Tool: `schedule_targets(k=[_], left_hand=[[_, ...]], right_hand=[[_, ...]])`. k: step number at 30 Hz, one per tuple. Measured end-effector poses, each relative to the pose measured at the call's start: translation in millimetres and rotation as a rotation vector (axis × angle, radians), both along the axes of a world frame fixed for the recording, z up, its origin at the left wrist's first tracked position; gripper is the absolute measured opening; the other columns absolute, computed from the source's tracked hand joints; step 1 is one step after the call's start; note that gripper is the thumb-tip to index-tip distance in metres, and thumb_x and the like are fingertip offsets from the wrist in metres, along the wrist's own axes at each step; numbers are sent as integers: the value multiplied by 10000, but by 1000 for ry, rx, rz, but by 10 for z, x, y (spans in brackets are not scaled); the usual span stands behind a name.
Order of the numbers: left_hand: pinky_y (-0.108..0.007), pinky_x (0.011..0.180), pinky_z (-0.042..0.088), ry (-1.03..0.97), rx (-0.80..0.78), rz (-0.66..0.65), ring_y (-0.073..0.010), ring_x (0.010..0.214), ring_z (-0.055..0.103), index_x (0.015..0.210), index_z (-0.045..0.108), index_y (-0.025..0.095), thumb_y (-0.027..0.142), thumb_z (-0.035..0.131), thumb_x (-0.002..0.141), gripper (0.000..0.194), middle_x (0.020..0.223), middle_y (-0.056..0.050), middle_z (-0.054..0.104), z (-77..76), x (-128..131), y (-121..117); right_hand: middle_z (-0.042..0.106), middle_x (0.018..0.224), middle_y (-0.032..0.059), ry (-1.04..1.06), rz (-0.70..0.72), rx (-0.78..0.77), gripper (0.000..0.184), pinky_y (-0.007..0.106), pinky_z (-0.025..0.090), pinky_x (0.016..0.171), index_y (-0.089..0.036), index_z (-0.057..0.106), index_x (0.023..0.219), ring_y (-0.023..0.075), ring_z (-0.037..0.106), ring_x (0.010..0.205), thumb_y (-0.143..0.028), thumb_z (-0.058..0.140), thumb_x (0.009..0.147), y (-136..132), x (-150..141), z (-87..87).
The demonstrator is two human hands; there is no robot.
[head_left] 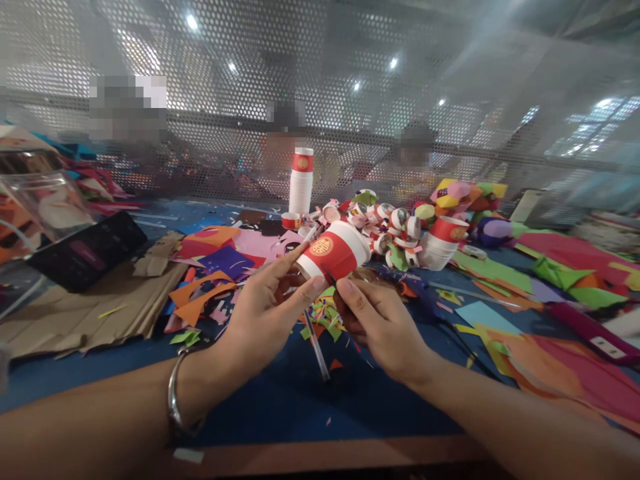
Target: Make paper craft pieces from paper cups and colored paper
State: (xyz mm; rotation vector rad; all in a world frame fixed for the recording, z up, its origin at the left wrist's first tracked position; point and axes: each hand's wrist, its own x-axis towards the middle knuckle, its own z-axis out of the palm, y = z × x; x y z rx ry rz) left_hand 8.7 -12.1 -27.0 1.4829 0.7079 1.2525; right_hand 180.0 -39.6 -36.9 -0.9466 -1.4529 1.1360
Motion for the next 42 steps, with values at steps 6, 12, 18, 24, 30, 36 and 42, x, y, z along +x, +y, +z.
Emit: schedule_targets(k=[6,12,18,24,30,36,42], left_hand=[[-407,982,548,40,42,17,-216,1002,669,1462,535,147,304,713,902,608,1175,-114,716,67,-15,-2],[-317,878,575,90,62,62,-193,991,695,1473,519,158,311,711,907,617,1181,-100,740,82,-30,0],[-337,936,585,119,99,54,-211,1067,709,1475,520,195,294,705,911,601,1254,-97,727,93,-61,44],[-362,899,602,154,96,48,-226,1028,722,1475,523,190,317,687,921,591,1256,-111,727,44,-49,39],[-399,937,598,184,106,61,-249,1086,712,1480,523,213,357,722,892,637,1293,-117,711,-10,-17,4],[-415,943,573,122,6,105,-237,1040,707,1486,486,176,353,724,869,685,1235,-117,729,46,-42,92],[-356,892,580,58,23,142,-206,990,708,1356,536,177,318,740,862,553,1154,-102,724,57,-55,106]], right_hand=[[299,537,-99,86,37,-65,485,196,160,369,-200,468,698,35,234,419,-592,589,957,-5,-24,19],[281,523,-105,128,89,-95,486,188,130,363,-194,481,703,31,205,409,-591,577,966,-3,-16,21],[236,546,-106,147,96,-136,477,181,123,372,-199,475,724,37,184,425,-598,565,969,4,-9,-3],[231,528,-108,158,93,-154,476,187,119,370,-201,488,722,39,179,414,-603,571,964,10,-19,10],[239,493,-109,196,78,-138,458,193,119,358,-209,522,735,40,191,383,-605,573,961,-23,13,94],[244,516,-101,112,96,-168,483,203,127,371,-204,525,725,45,195,412,-628,573,951,2,59,73],[227,515,-98,80,86,-195,483,220,112,375,-206,533,717,54,193,413,-625,569,954,16,44,35]])
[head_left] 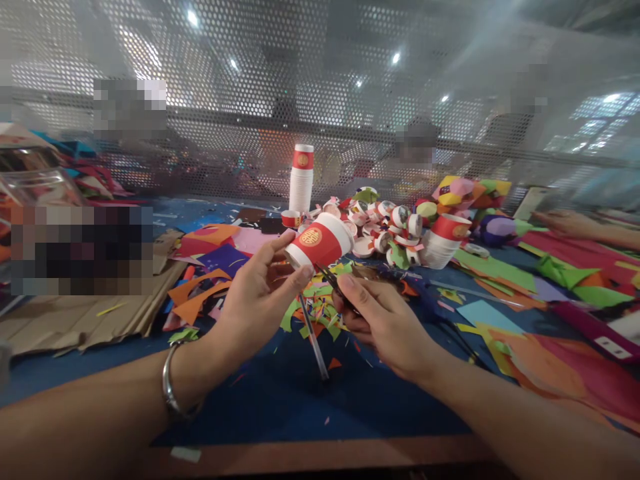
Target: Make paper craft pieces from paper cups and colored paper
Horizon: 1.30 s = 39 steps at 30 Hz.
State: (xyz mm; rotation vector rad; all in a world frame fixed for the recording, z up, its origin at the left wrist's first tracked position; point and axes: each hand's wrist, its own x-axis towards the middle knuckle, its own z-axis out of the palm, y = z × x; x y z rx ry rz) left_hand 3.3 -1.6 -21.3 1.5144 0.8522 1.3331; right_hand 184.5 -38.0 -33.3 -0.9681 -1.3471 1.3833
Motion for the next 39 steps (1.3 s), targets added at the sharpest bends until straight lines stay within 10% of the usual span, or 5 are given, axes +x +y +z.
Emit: schedule_targets(k=[27,39], left_hand=[[-350,890,587,96,84,-58,-210,1030,699,1207,553,193,280,756,861,411,1173,-95,700,-81,67,-149],[-403,988,540,-176,-251,-105,-206,1012,679,1128,618,170,374,732,885,337,1069,-73,722,-52,99,-142]], right_hand=[[248,524,-108,46,-52,26,492,224,97,374,-204,498,690,48,177,418,-626,640,899,-5,-59,-3],[283,550,-93,-55,-66,93,498,227,139,387,-204,476,696,56,215,446,-622,574,948,12,-44,-40]])
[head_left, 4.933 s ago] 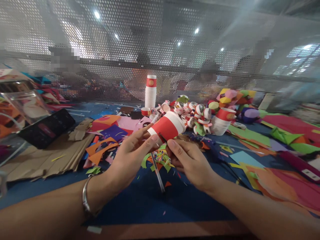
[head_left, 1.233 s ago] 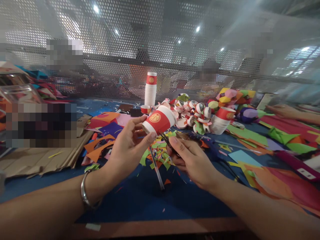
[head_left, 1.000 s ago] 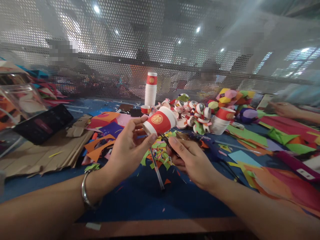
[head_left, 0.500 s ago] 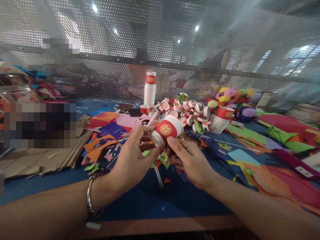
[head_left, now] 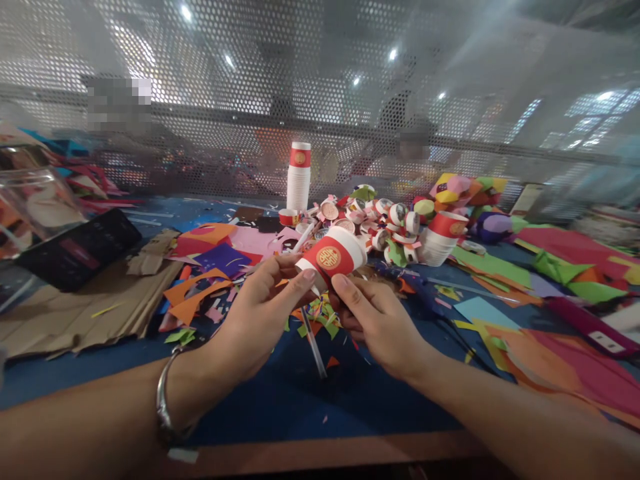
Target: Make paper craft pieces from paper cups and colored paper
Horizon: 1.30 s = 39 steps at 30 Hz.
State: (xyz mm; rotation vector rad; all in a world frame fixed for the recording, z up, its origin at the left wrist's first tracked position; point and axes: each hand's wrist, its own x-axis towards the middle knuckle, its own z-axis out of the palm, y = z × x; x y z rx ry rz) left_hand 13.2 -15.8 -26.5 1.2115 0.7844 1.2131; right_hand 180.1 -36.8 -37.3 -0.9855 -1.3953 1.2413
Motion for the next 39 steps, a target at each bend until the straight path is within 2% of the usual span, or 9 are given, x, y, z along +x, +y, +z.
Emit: schedule_targets(k=[13,19,25,32,39], left_hand=[[-479,1036,510,-9,-1,23,-225,1019,653,1117,587,173,364,715,886,327,1010,-60,672,2,28,-35],[-422,981,533,83,118,1,-216,1017,668,1097,553,172,381,692,911,312,1046,-63,680,34,-5,-25],[-361,869,564,212,243,39,-198,967,682,1121,536,165,375,681,919,325,1103,-92,680,49,-47,-3],[-360,853,569,253,278,32,-190,936,678,1142,529,164,377,661,925,332,1105,-92,678,48,-48,15],[-305,824,578,279,337,42,-175,951,684,1151,536,154,335,680,918,328,1086,-88,695,36,-71,44]], right_hand=[[340,563,-76,-95,-36,70,499,243,167,395,-209,481,687,64,238,446,-617,541,967,0,23,4],[309,549,-83,-111,-28,70,503,248,163,397,-209,474,681,61,226,436,-609,522,983,-14,44,-5],[301,548,-85,-82,-24,72,497,249,164,401,-205,480,679,58,232,438,-591,533,986,-16,41,-3],[303,540,-89,-80,-18,90,505,236,174,399,-196,488,675,50,236,432,-590,534,987,-12,48,-5],[311,533,-89,-90,-20,112,506,230,191,405,-193,495,673,47,237,431,-582,528,995,4,40,-14]])
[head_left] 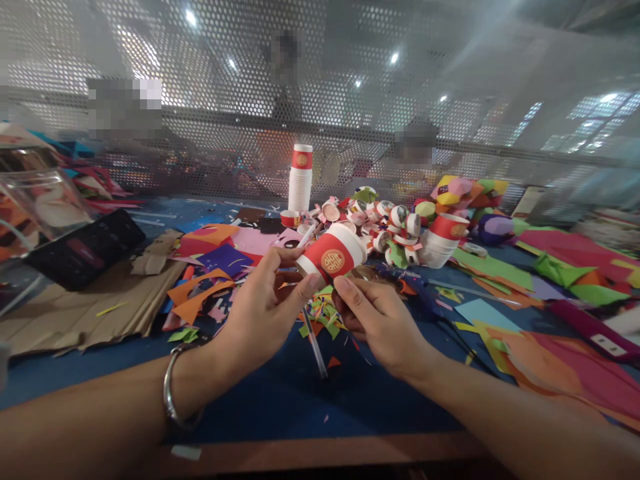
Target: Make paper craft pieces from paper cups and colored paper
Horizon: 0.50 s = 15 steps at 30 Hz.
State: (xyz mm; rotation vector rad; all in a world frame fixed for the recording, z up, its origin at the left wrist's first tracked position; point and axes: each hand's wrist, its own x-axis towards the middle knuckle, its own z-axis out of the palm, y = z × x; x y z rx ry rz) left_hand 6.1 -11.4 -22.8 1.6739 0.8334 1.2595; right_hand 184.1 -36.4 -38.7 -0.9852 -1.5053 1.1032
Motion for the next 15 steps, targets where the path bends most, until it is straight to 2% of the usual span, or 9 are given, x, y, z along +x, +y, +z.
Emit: schedule_targets(k=[9,15], left_hand=[[-287,764,586,55,89,53,-172,922,702,1164,532,155,319,675,925,324,1017,-73,699,2,11,-12],[-361,908,586,109,173,21,-203,1022,713,1182,535,163,309,661,944,306,1162,-119,692,-45,-13,-24]], right_hand=[[308,531,-93,21,-15,-2,502,222,195,399,-191,500,677,43,248,425,-584,543,986,-12,-13,0],[305,525,-95,27,-11,-6,497,219,200,397,-189,518,686,43,253,422,-584,542,987,-15,-22,11]])
